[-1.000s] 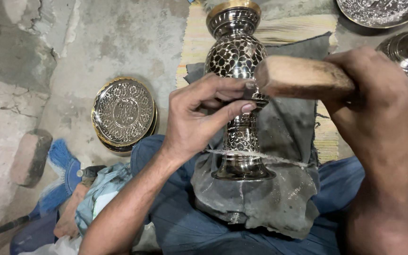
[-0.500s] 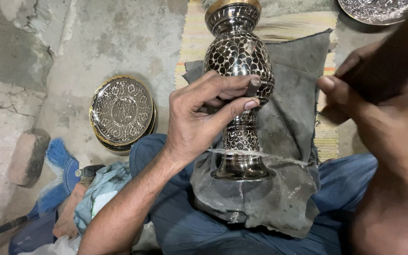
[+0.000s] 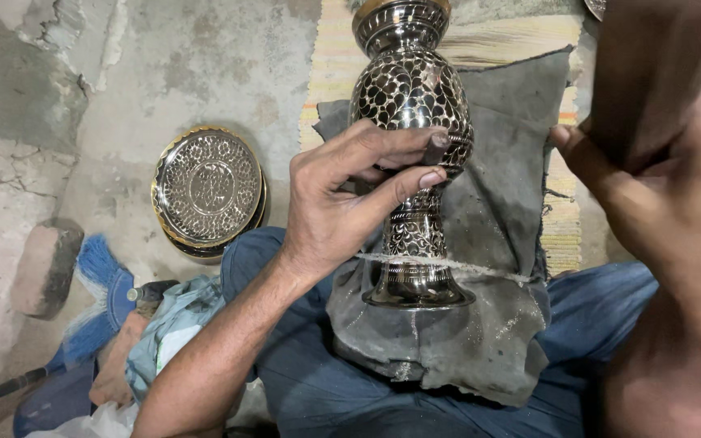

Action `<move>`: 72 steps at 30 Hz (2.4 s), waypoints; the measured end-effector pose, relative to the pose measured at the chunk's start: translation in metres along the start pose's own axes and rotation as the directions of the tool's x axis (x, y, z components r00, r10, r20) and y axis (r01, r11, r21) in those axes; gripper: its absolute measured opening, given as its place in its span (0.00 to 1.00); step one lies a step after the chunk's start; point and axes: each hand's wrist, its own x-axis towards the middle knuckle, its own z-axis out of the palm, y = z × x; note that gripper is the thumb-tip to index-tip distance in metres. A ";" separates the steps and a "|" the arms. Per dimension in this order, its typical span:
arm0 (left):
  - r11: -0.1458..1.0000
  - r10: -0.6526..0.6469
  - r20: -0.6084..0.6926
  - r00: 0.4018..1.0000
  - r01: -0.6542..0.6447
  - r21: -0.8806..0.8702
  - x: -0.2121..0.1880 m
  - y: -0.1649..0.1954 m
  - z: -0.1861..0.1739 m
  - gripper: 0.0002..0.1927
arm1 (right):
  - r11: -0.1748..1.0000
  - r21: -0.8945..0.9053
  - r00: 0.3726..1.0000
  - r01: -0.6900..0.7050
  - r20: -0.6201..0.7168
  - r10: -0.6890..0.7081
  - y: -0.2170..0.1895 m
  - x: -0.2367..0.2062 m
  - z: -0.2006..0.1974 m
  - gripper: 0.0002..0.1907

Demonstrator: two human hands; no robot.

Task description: The person sits on the floor and uses a small metal punch and a wooden mallet to create a decorative pattern on a silver-colored metal vase. They repeatedly tap the punch against the vase's surface to form a textured design.

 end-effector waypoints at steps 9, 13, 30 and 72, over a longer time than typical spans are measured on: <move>1.000 0.020 -0.006 1.000 -0.020 -0.015 0.001 -0.005 0.001 0.16 | 0.870 -0.464 0.986 0.167 0.061 -0.157 -0.015 0.000 -0.004 0.15; 1.000 0.022 -0.003 1.000 -0.022 -0.006 0.000 -0.005 -0.001 0.18 | 1.000 -0.011 0.998 0.025 -0.053 -0.025 -0.032 0.002 -0.003 0.15; 0.997 0.031 0.002 1.000 -0.031 -0.068 -0.003 -0.010 -0.003 0.18 | 0.899 -0.412 0.989 0.148 0.031 -0.148 -0.035 0.008 -0.003 0.11; 0.983 0.113 0.066 0.991 -0.121 0.136 0.004 -0.002 0.002 0.20 | 0.977 -0.121 0.979 0.177 -0.080 -0.187 0.013 0.021 0.014 0.11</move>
